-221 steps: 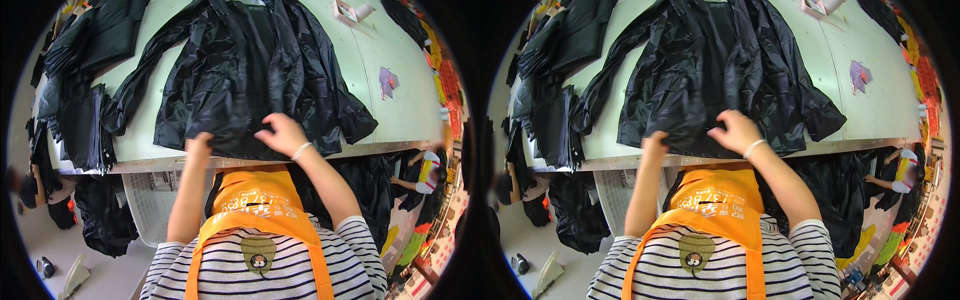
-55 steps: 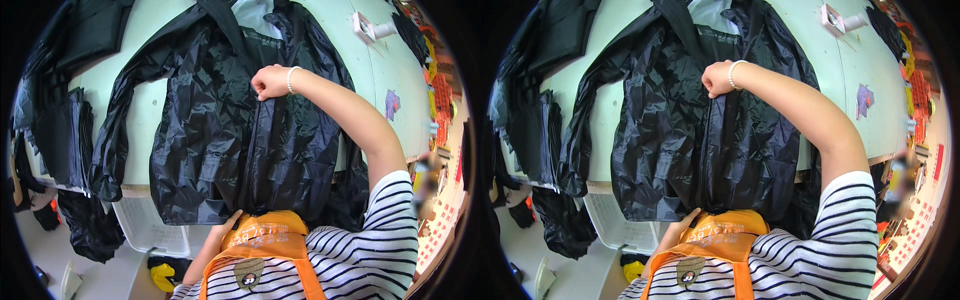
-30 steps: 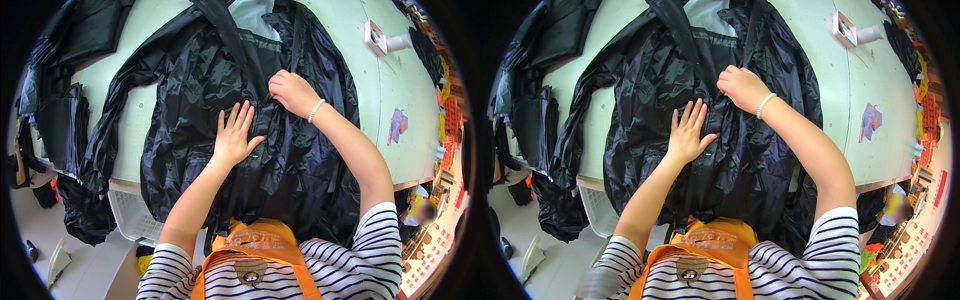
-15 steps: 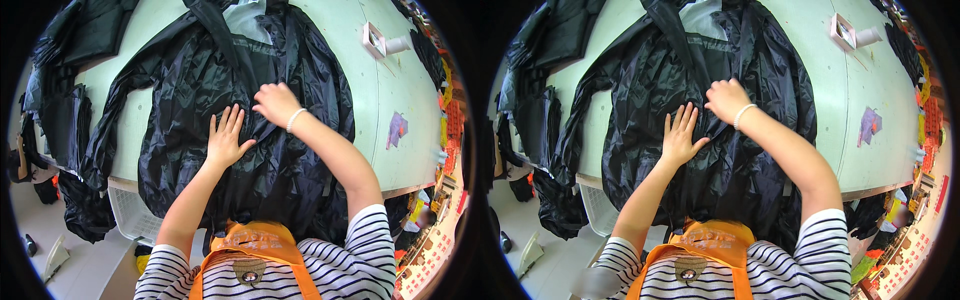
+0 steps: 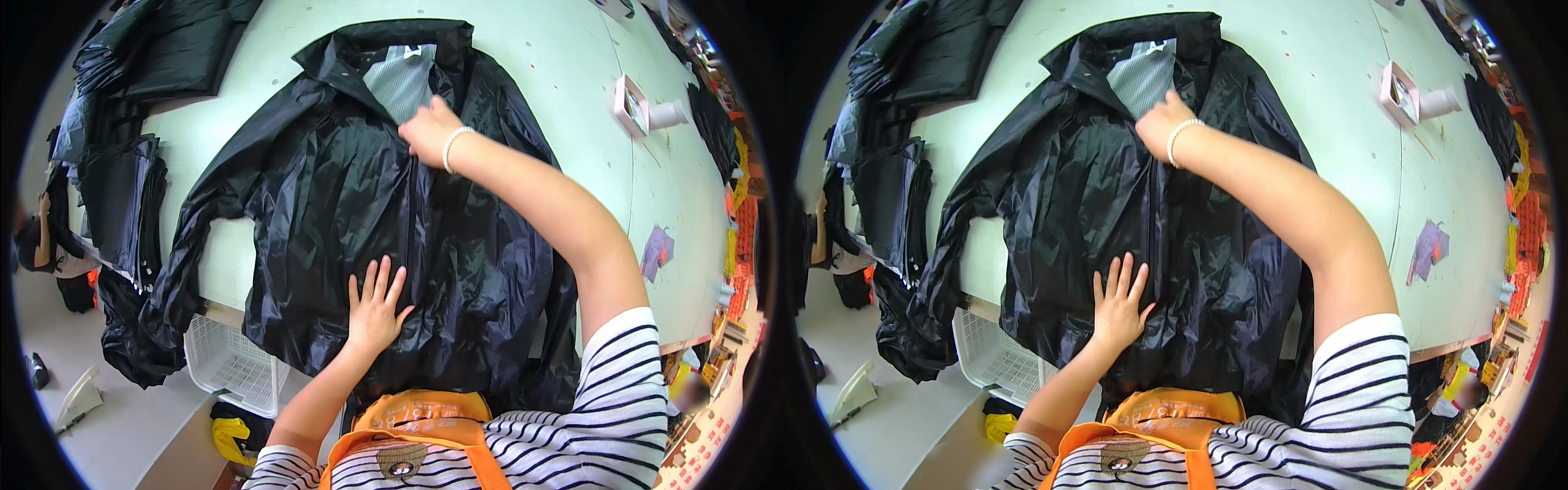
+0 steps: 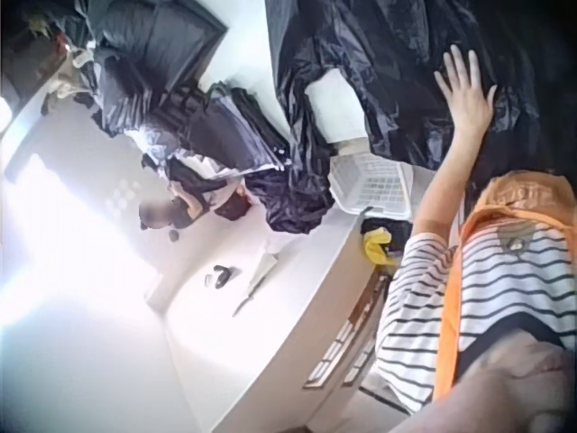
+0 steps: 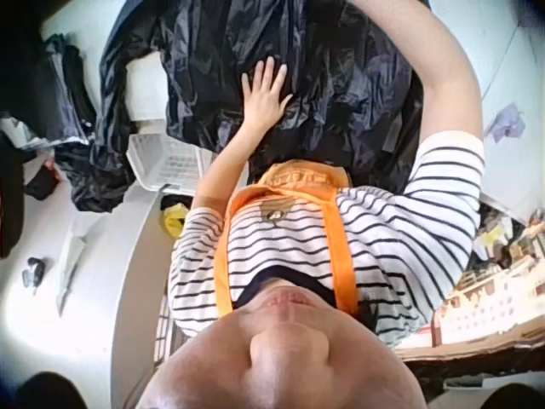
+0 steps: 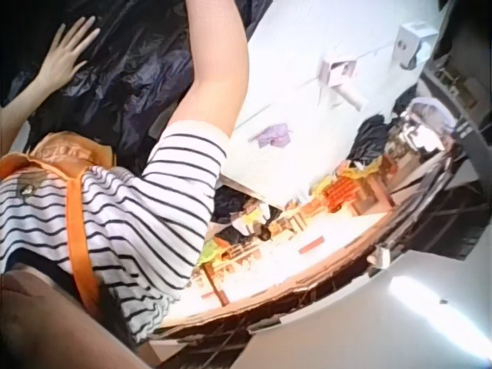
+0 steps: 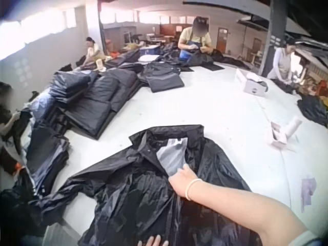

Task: The person folds a black jacket on a table. They smooth the jacket, fold the sleeves inward, fold the body in half, and then fold it again into a compact rectangle. The folded jacket is placed on a stack of similar folded jackets.

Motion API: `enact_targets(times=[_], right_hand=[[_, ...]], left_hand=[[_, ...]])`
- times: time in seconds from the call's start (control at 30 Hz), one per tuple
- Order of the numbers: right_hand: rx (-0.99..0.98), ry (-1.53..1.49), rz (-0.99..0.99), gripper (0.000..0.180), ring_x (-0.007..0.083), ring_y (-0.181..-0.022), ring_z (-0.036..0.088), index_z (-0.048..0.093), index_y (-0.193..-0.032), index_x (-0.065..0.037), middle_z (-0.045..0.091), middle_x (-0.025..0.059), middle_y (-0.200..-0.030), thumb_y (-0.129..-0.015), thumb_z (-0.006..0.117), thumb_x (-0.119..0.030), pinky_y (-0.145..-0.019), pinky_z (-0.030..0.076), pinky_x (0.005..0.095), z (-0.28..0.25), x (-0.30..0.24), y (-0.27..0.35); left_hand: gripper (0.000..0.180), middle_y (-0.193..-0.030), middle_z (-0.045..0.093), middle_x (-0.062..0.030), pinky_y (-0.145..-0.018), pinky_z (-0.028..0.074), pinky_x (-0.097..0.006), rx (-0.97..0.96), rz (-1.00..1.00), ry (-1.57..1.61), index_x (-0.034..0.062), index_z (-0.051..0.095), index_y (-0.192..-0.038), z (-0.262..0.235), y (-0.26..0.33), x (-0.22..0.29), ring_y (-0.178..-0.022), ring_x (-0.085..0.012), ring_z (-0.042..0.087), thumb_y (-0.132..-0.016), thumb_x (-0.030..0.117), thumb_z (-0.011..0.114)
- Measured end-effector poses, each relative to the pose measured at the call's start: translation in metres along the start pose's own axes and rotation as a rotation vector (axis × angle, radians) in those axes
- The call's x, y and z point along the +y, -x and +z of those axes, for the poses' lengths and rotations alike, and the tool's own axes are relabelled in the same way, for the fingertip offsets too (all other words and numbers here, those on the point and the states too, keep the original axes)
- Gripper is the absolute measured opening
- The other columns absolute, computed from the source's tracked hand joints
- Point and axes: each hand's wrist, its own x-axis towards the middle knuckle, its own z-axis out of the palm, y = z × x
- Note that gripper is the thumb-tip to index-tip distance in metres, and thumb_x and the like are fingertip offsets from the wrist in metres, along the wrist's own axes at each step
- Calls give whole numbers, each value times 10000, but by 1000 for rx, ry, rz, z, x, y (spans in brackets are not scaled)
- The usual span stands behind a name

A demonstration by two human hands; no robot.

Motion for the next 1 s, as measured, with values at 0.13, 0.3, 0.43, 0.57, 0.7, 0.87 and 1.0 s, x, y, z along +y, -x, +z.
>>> enact_targets(times=[0.13,0.3,0.43,0.57,0.7,0.87,1.0], right_hand=[[316,223,96,116,216,-954,597,715,-793,-151,704,71,-848,-792,604,-186,-824,397,394,-14,45,-56],[480,29,192,174,219,-1026,549,696,-867,-147,640,1,-962,-748,714,-274,-831,397,384,4,49,-72],[1154,-455,531,454,260,-1045,516,583,-1058,-110,564,93,-1059,-660,795,-155,-924,400,418,30,22,-58],[1040,-1265,753,185,234,-765,650,680,-969,-17,685,126,-888,-793,673,-76,-752,508,306,66,14,-52],[1147,-1202,619,248,189,-785,665,680,-1071,-24,706,137,-923,-837,598,-36,-743,505,292,70,-4,-67],[957,-1420,792,211,157,-710,666,700,-986,14,709,147,-832,-787,692,-57,-698,508,272,50,-18,-76],[991,-1340,876,144,173,-683,666,690,-861,28,696,136,-767,-766,717,-77,-661,509,279,49,-31,-91]], left_hand=[[700,-1514,264,-115,-1057,248,-580,-57,-50,1,182,396,-1413,7,33,3,-1385,-311,251,-813,456,629],[720,-1525,225,-160,-1087,177,-584,-122,-72,55,156,383,-1422,19,68,4,-1401,-342,206,-798,386,659],[550,-1327,474,-167,-998,354,-477,61,-53,340,85,527,-1260,-19,40,-19,-1217,-332,454,-761,239,698],[326,-1099,603,-154,-869,460,-416,543,8,380,23,592,-1100,-80,-87,-65,-1010,-348,573,-792,101,663],[506,-1046,613,-187,-836,474,-401,491,-279,273,-18,591,-1084,-101,-232,-112,-996,-335,591,-836,421,632],[592,-890,685,-193,-727,526,-404,119,-384,193,-56,671,-837,-121,-310,-120,-834,-347,661,-698,517,726],[448,-846,684,-198,-712,527,-401,121,-284,393,-46,671,-805,-102,-326,-138,-834,-342,668,-706,381,761]])
